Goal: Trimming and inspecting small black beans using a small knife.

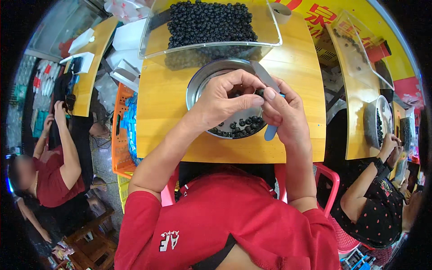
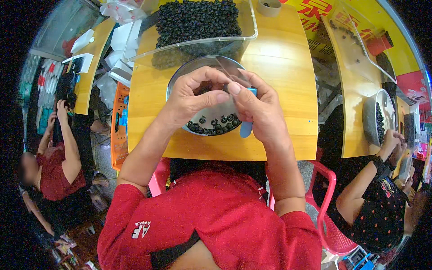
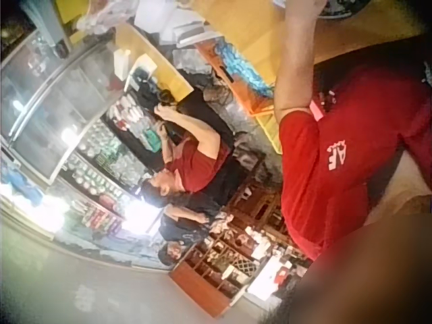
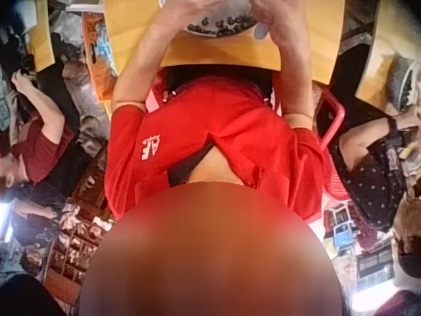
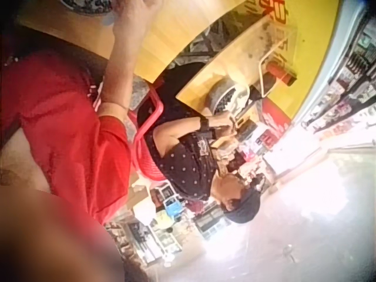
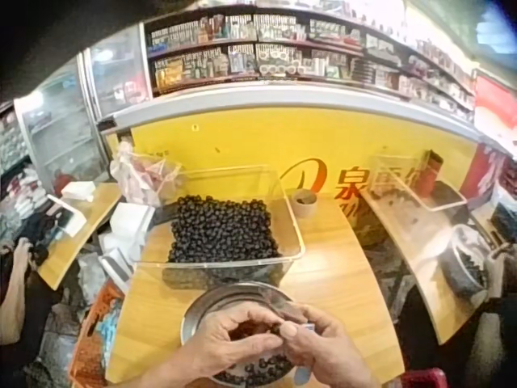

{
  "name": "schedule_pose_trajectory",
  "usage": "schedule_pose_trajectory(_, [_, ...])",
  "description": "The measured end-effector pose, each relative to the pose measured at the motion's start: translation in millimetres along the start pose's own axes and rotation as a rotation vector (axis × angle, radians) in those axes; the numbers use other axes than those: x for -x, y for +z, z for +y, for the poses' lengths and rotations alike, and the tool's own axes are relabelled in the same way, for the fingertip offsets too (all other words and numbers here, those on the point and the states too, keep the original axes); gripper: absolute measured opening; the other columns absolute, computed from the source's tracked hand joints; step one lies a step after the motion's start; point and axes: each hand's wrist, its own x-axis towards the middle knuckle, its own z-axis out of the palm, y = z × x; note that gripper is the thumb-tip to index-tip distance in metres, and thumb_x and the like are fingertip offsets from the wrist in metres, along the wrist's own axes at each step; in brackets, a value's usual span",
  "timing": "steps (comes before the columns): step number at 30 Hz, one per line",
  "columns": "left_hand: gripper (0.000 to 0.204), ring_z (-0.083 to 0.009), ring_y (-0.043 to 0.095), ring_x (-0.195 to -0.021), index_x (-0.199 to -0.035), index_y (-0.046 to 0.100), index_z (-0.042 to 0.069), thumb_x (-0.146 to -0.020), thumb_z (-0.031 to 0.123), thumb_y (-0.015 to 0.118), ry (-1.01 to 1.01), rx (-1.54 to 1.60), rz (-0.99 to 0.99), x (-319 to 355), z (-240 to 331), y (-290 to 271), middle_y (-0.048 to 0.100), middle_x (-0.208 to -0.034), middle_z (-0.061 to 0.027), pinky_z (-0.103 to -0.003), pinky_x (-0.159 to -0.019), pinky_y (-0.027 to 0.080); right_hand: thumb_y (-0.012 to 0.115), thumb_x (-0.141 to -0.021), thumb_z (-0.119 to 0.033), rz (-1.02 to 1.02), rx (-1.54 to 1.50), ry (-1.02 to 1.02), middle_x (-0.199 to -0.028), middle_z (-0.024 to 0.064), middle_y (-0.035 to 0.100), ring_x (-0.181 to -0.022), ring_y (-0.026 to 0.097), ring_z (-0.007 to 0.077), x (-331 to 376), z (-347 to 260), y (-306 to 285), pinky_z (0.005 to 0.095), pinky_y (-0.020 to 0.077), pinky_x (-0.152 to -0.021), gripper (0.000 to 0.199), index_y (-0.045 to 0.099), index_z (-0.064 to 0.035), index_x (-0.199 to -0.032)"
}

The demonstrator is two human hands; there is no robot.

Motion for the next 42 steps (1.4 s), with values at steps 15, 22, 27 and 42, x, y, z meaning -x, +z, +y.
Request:
schedule_pose_trajectory(15, [0.022,-0.0015,0.041,-0.063,-0.106,0.062,0.007,-0.087,0.015,0.066,-0.084,0.187,0.007,2.7,-0.2,5.5,0.056,-0.086,0.0057,-0.017,-0.05,0.03,0.067,-0.087,-0.019,-0.029,-0.109,0.014,-0.059,-0.0075,0.043,-0.047,0.033,0.0009,0.4,0.0,-2.2,0.0176,0.0251,-0.042,0.037,0.055,-0.003,-0.118])
schedule_pose_trajectory(22, [0.022,-0.0017,0.039,-0.06,-0.105,0.062,0.006,-0.087,0.019,0.066,-0.139,0.17,0.045,3.1,0.3,4.0,0.055,-0.08,0.0051,-0.017,-0.049,0.029,0.065,-0.089,-0.02,-0.011,-0.065,-0.01,-0.058,-0.0073,0.043,-0.047,0.034,0.0008,-0.9,0.9,-6.3,0.0178,0.0259,-0.042,0.037,0.056,-0.0012,-0.119])
schedule_pose_trajectory(27, [0.022,-0.0014,0.039,-0.058,-0.104,0.063,0.006,-0.087,0.019,0.067,-0.108,0.135,0.092,0.5,2.5,8.5,0.052,-0.071,0.0058,-0.017,-0.049,0.027,0.056,-0.094,-0.019,0.07,0.113,-0.123,-0.069,-0.0024,0.054,-0.047,0.034,0.0003,0.6,-0.6,-2.7,0.0167,0.0262,-0.042,0.031,0.056,0.0005,-0.119])
schedule_pose_trajectory(42, [0.022,-0.0046,0.052,-0.083,-0.104,0.062,0.001,-0.088,0.016,0.065,-0.112,0.043,0.08,0.4,6.3,1.3,0.06,-0.094,0.0015,-0.02,-0.074,0.043,0.048,-0.098,-0.02,-0.041,0.381,-0.184,-0.074,0.0022,0.059,-0.05,0.037,0.0007,9.3,-9.3,1.7,0.0166,0.0299,-0.044,0.035,0.054,-0.0006,-0.126])
